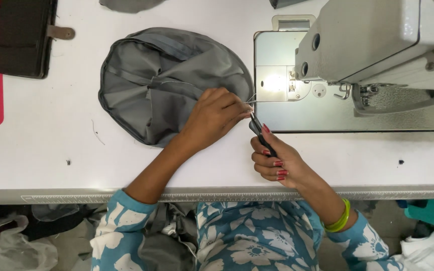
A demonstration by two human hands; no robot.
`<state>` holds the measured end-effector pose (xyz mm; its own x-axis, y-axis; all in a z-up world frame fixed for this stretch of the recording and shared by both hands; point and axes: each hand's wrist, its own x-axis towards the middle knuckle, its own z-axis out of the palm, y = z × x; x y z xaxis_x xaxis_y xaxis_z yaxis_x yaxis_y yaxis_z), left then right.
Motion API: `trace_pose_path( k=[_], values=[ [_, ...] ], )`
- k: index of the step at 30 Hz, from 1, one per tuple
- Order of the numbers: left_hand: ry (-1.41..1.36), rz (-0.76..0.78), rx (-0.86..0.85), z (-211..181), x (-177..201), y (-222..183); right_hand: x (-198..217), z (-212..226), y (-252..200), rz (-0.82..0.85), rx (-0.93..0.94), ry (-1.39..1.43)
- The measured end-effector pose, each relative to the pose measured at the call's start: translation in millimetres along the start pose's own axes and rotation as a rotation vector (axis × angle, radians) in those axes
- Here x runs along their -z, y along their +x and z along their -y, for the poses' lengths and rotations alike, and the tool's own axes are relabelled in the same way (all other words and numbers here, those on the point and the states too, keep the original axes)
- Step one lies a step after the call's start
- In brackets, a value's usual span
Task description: Sew and assemble the components of a grey fabric cap using an industrial sewing machine.
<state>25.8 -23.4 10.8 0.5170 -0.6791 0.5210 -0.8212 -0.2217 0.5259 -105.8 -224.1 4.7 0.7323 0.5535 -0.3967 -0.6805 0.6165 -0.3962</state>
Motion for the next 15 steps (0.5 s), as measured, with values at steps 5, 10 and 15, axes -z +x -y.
trace_pose_path(
  k=[5,10,15],
  values=[
    [0.066,-0.014,-0.084,-2.2,-0.3,-0.5,3.1,0.8,3.0,0.034,0.01,0.054],
    [0.074,-0.025,-0.083,-3.7,-0.2,-1.1,4.3,-0.3,2.6,0.069,0.047,0.09],
    [0.091,-0.026,-0.091,-3.9,0.2,-1.6,4.1,-0.2,2.0,0.073,0.032,0.116]
  ],
)
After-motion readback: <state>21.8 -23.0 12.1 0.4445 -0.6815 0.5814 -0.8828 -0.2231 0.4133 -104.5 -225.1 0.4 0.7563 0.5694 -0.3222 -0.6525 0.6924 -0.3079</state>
